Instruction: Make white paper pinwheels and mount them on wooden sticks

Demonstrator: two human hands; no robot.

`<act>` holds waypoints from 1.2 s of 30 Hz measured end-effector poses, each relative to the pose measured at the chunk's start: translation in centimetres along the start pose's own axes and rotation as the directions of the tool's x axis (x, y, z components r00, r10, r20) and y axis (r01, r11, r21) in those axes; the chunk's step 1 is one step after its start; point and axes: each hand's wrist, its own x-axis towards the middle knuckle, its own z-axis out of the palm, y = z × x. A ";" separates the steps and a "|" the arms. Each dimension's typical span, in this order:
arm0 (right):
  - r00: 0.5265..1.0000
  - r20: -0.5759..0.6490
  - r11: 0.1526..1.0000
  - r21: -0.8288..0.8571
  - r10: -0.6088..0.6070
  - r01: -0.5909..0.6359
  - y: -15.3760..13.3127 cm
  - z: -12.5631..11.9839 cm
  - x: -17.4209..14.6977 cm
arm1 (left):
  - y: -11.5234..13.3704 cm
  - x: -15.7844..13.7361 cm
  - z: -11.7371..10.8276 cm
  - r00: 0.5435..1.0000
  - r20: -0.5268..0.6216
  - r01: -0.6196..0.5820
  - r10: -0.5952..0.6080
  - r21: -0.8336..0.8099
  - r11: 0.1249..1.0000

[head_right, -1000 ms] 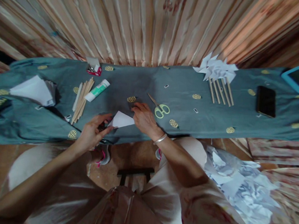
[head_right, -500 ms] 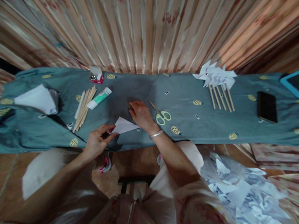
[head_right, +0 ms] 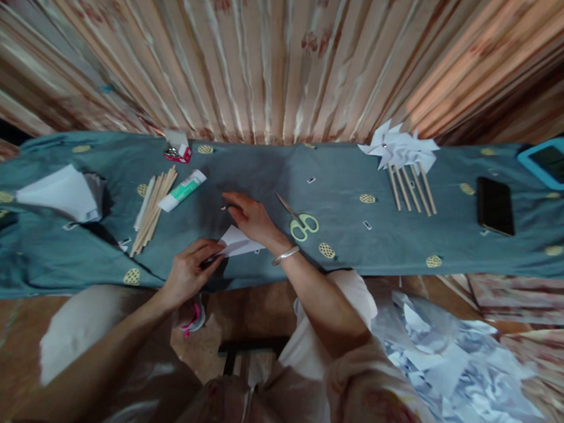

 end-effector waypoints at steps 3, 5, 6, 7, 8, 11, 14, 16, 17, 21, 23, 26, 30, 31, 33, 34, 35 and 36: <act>0.999 -0.035 0.999 -0.039 -0.001 0.000 -0.7 -0.3 -0.4 | -0.2 0.2 0.0 1.000 -0.006 -0.011 0.011 0.014 1.000; 0.999 -0.042 0.993 -0.113 -0.033 0.028 -1.4 -0.5 -1.0 | -0.4 0.4 -0.2 1.000 -0.013 -0.002 0.003 0.033 0.999; 0.998 -0.029 0.986 -0.153 -0.063 0.058 -1.8 -0.5 -1.3 | -0.5 0.5 -0.3 1.000 -0.023 -0.001 0.002 0.043 0.999; 0.995 -0.013 0.976 -0.195 -0.102 0.098 -2.3 -0.6 -1.7 | -0.6 0.6 -0.5 0.999 -0.034 -0.002 0.003 0.055 0.999; 0.990 0.005 0.963 -0.232 -0.140 0.137 -2.7 -0.6 -2.1 | -0.7 0.7 -0.7 0.999 -0.047 -0.008 0.011 0.066 0.998; 0.973 0.062 0.929 -0.291 -0.220 0.229 -3.8 -0.7 -3.3 | -0.9 1.0 -1.1 0.996 -0.083 -0.033 0.042 0.105 0.994; 0.959 0.094 0.910 -0.301 -0.268 0.284 -4.3 -1.0 -4.5 | -0.9 1.1 -1.1 0.992 -0.085 -0.079 0.092 0.141 0.987; 0.953 0.114 0.893 -0.332 -0.282 0.304 -4.2 -1.3 -5.0 | -0.9 1.1 -0.9 0.988 -0.078 -0.117 0.130 0.155 0.981; 0.953 0.123 0.885 -0.352 -0.278 0.304 -4.1 -1.4 -5.3 | -0.9 1.1 -0.7 0.986 -0.075 -0.132 0.146 0.160 0.978; 0.967 0.115 0.893 -0.371 -0.229 0.256 -3.2 -2.1 -6.1 | -0.7 1.1 -0.3 0.979 -0.038 -0.191 0.201 0.186 0.964; 0.972 0.081 0.910 -0.343 -0.219 0.233 -2.6 -2.6 -6.6 | -0.7 1.0 -0.4 0.971 0.005 -0.236 0.239 0.192 0.953; 0.976 0.024 0.932 -0.292 -0.215 0.213 -1.8 -3.5 -7.3 | -0.6 0.9 -0.5 0.954 0.073 -0.299 0.290 0.197 0.934; 0.974 0.008 0.943 -0.248 -0.228 0.223 -1.3 -4.3 -8.3 | -0.6 0.6 -0.6 0.942 0.131 -0.331 0.310 0.192 0.924; 0.973 0.011 0.944 -0.241 -0.231 0.226 -1.3 -4.4 -8.5 | -0.7 0.6 -0.6 0.939 0.138 -0.337 0.314 0.192 0.922; 0.973 0.025 0.947 -0.227 -0.228 0.228 -1.4 -4.4 -8.7 | -1.0 0.5 -0.5 0.935 0.147 -0.347 0.321 0.207 0.915; 0.974 0.037 0.949 -0.219 -0.225 0.227 -1.5 -4.4 -8.8 | -1.1 0.6 -0.5 0.934 0.151 -0.351 0.324 0.219 0.910; 0.974 0.049 0.951 -0.210 -0.222 0.227 -1.6 -4.4 -8.8 | -1.2 0.7 -0.5 0.933 0.152 -0.355 0.327 0.230 0.906; 0.973 0.064 0.952 -0.200 -0.223 0.231 -1.8 -4.3 -8.8 | -1.4 0.8 -0.4 0.931 0.149 -0.362 0.334 0.239 0.901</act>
